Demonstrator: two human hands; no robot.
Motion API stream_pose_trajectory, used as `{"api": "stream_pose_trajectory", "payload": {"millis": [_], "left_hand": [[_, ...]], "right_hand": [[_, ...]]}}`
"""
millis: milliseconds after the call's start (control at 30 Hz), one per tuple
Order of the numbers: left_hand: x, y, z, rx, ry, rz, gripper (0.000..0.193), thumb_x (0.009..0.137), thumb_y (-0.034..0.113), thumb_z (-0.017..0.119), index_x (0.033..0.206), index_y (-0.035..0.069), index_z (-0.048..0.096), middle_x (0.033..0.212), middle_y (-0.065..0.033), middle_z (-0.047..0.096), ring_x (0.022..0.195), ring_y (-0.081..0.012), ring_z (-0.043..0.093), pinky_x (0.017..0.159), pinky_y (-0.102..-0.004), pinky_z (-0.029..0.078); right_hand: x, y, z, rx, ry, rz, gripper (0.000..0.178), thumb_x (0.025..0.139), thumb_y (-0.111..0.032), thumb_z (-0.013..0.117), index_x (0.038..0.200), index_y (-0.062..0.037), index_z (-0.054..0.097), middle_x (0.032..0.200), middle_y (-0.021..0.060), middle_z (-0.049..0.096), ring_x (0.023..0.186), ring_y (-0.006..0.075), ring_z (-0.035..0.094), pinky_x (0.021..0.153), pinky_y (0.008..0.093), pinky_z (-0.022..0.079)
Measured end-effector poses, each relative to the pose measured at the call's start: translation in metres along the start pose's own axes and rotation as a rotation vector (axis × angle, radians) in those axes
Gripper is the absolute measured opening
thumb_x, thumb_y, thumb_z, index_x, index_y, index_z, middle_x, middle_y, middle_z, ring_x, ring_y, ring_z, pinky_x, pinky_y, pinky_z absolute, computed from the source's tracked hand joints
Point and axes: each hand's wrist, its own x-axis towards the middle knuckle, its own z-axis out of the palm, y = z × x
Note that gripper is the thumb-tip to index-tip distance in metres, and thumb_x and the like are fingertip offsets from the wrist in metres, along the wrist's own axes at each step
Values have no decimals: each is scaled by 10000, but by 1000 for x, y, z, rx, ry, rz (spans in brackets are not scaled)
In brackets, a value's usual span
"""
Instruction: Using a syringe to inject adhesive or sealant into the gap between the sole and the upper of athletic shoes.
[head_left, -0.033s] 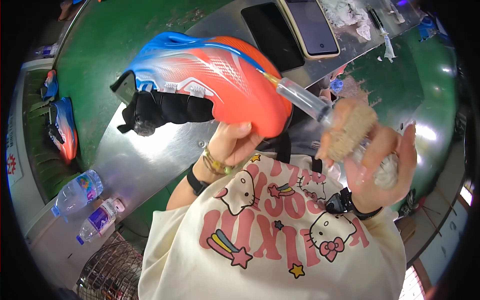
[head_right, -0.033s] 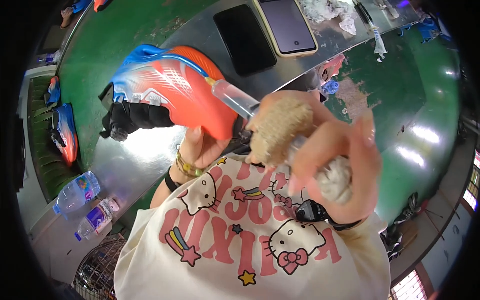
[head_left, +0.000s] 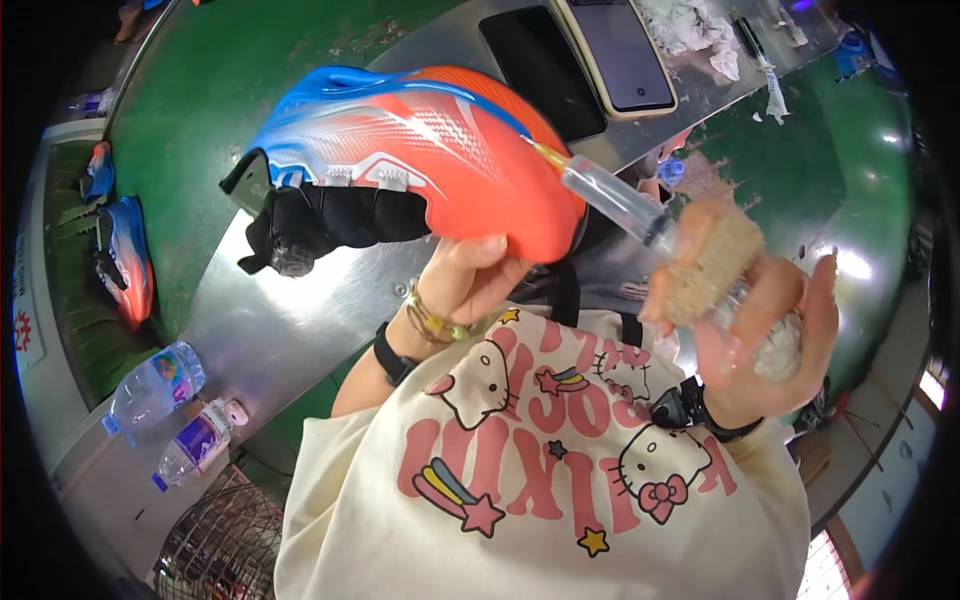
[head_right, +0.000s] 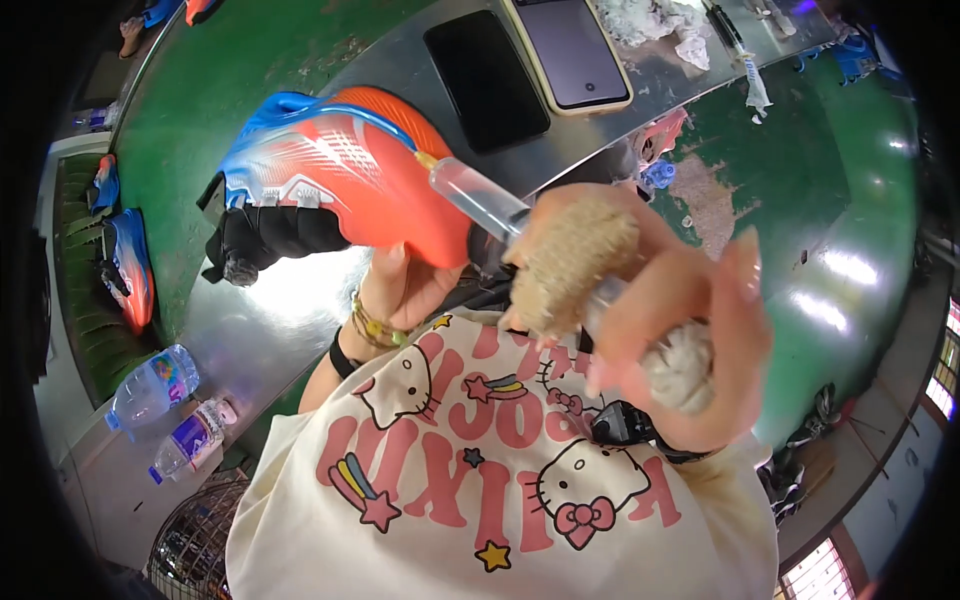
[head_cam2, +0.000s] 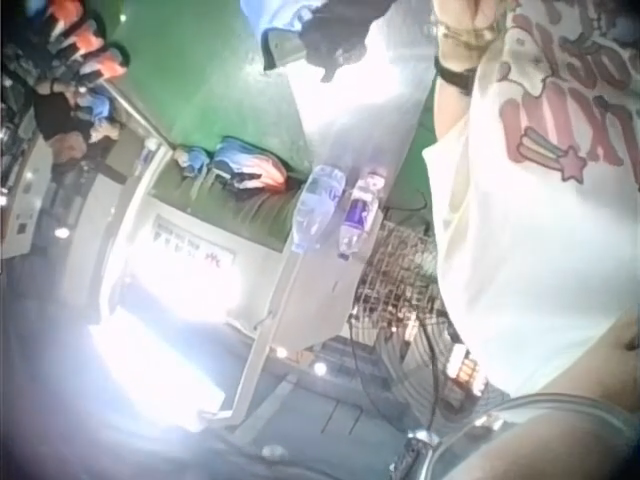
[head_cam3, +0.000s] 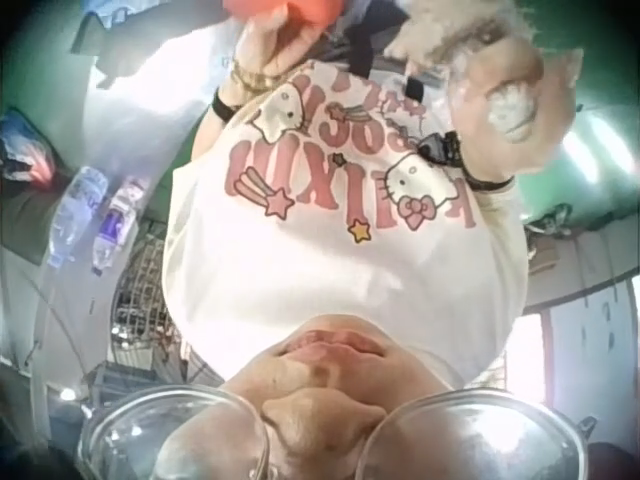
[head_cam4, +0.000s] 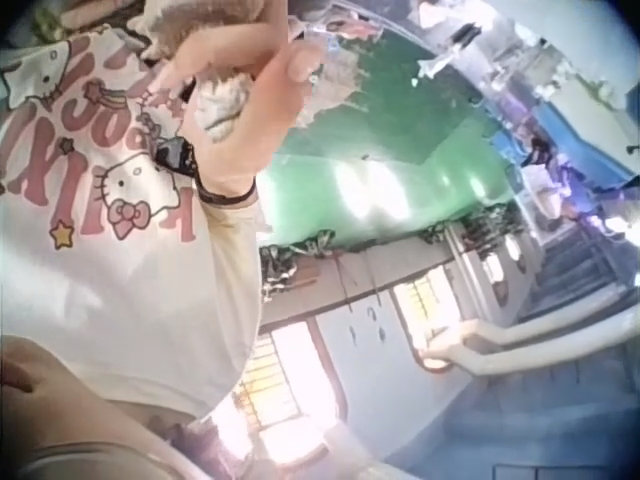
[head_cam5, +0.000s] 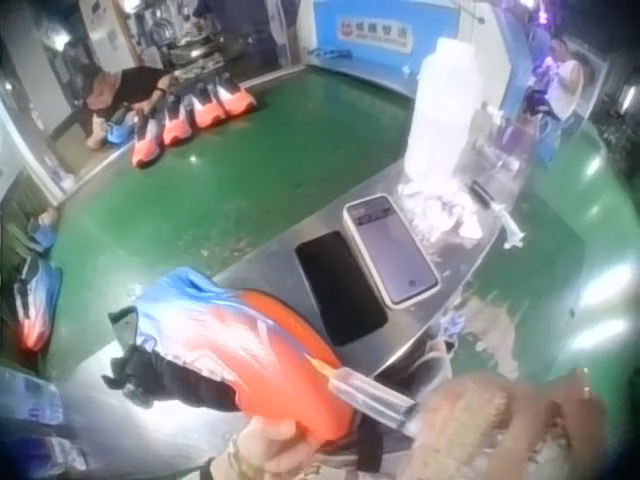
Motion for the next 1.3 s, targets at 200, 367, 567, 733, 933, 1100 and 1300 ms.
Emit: {"api": "stream_pose_trajectory", "payload": {"millis": [200,367,567,733,933,1100,1300], "left_hand": [[36,-6,14,71,-14,74,455,791,4,630,1208,40,453,1193,-78,541,1141,-225,517,1004,-379,414],[50,-10,14,87,16,113,401,797,-9,620,1170,41,480,1166,-73,552,1112,-211,529,1004,-368,414],[60,-10,22,82,51,149,357,812,-6,612,1149,51,504,1142,-55,566,1093,-197,540,993,-359,426],[69,-9,37,60,64,235,325,828,36,622,1133,64,516,1123,-51,581,1088,-197,547,1002,-384,435],[70,0,76,55,236,256,351,819,146,679,1113,43,515,1116,-69,583,1054,-185,569,960,-364,486],[69,6,98,158,384,258,401,801,213,706,1099,20,518,1071,-83,600,971,-184,609,897,-326,527],[66,9,105,228,450,239,448,776,280,728,1076,13,529,1010,-95,620,896,-180,633,863,-275,541]], "right_hand": [[-5,-1,-16,-62,17,-51,644,972,-403,100,500,-104,420,1016,295,453,639,329,519,582,394,431],[-8,4,-14,-152,80,-84,655,970,-413,92,512,-102,443,1033,299,455,691,336,532,598,400,435],[-9,7,-14,-226,27,-117,649,972,-414,91,567,-80,473,1066,313,457,743,330,552,653,412,453],[-5,7,-17,-321,-27,-148,639,972,-420,98,597,-76,483,1075,310,453,763,325,558,677,422,460],[4,25,-8,-157,-39,-301,644,968,-435,90,628,-77,503,1077,290,432,780,330,560,675,412,485],[4,29,-8,-183,-113,-359,613,971,-443,110,710,-73,524,1072,266,421,826,338,578,705,421,501],[0,41,-9,-109,-46,-401,595,974,-376,249,681,13,592,1042,342,498,766,295,596,691,363,480]]}}
